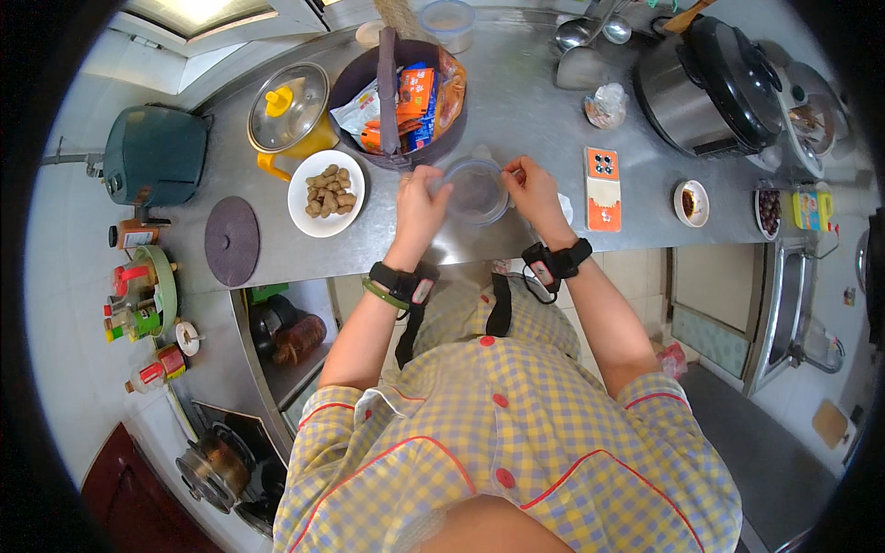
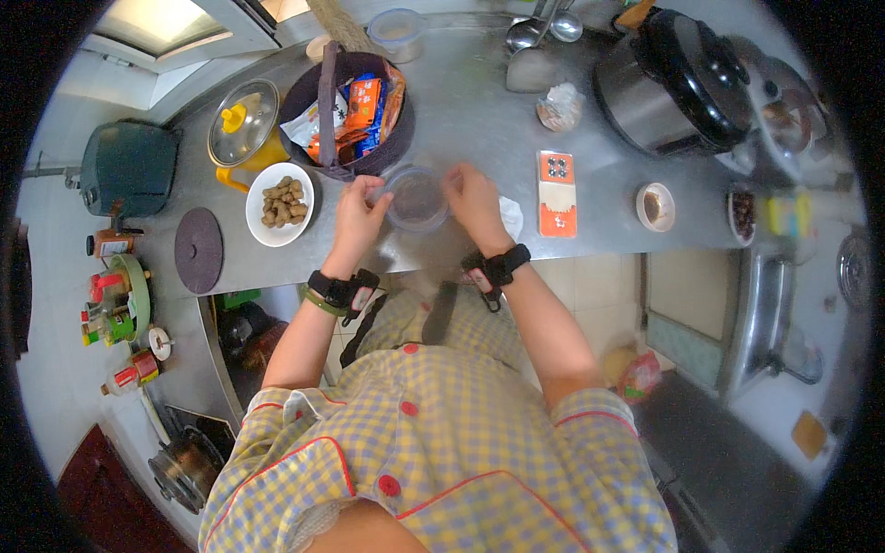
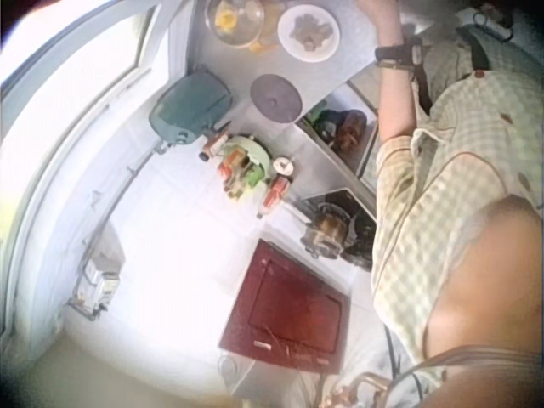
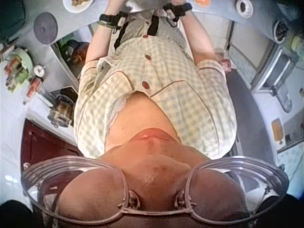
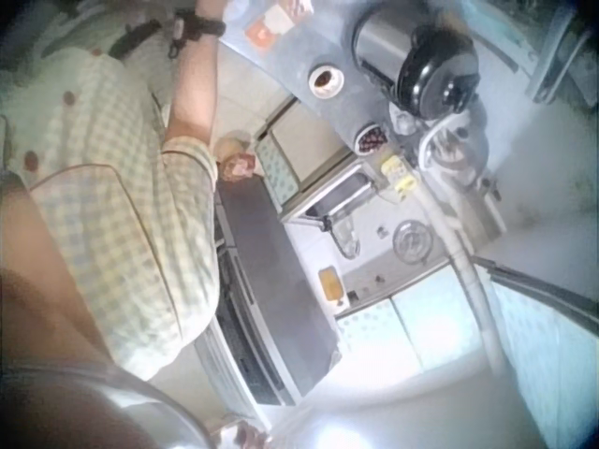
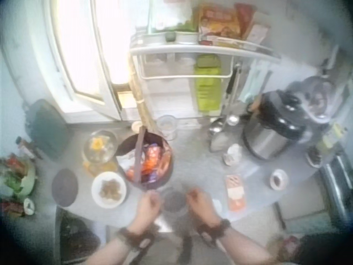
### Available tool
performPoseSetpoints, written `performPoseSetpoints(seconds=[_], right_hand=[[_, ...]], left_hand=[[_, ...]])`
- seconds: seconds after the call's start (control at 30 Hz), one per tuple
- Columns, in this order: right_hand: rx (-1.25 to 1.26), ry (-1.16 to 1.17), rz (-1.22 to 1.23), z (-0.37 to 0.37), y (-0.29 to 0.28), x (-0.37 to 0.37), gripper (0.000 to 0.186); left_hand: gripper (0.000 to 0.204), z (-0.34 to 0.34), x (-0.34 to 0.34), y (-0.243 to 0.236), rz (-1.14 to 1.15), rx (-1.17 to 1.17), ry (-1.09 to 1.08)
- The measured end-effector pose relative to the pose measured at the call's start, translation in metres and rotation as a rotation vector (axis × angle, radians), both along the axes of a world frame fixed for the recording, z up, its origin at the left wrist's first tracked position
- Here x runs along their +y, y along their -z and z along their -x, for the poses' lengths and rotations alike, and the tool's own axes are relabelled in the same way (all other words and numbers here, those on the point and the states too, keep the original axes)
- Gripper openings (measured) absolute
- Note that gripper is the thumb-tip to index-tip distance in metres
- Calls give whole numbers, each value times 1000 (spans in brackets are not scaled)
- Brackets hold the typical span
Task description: The person organizes food items in a kitchen. They open a green packet and pour its contents into a clear plastic container, then wipe the container with a tissue. They retrieve a purple cutting board from a drawer and place it on the counter. They open a plastic bag containing packaged food items and place them on the cutting board. Finally, they wipe the cutting board with a tissue.
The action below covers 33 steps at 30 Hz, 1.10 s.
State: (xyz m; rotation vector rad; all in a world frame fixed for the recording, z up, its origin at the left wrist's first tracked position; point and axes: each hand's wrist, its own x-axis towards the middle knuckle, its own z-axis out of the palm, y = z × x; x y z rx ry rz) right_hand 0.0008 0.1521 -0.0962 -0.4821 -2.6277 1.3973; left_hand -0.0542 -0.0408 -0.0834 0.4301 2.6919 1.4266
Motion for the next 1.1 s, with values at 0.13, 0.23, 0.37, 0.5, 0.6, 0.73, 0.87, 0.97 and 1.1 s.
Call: performPoseSetpoints(seconds=[0.13,0.23,0.37,0.5,0.6,0.73,0.87,0.97,1.1], right_hand=[[-16,12,-35,3,-2,-5,19],[-14,8,-33,5,-3,-3,19],[22,6,-198,8,-5,-5,18],[84,-12,-292,9,1,-6,17],[56,-6,-284,8,0,-8,15],[18,6,-278,8,-2,-12,15],[75,-23,-293,6,-8,-12,14],[69,-20,-293,9,-8,-12,14],[90,-3,-274,6,-11,-17,14]], left_hand=[[21,3,-1,7,-9,4,-31],[21,2,4,12,15,67,-68],[21,0,11,14,4,71,-134],[20,2,10,17,19,95,-115],[20,5,10,18,-16,98,-87],[21,0,8,21,-33,158,-90],[19,-3,8,13,-50,103,-100],[19,1,10,9,-53,130,-109],[19,-3,6,17,-58,180,-121]])
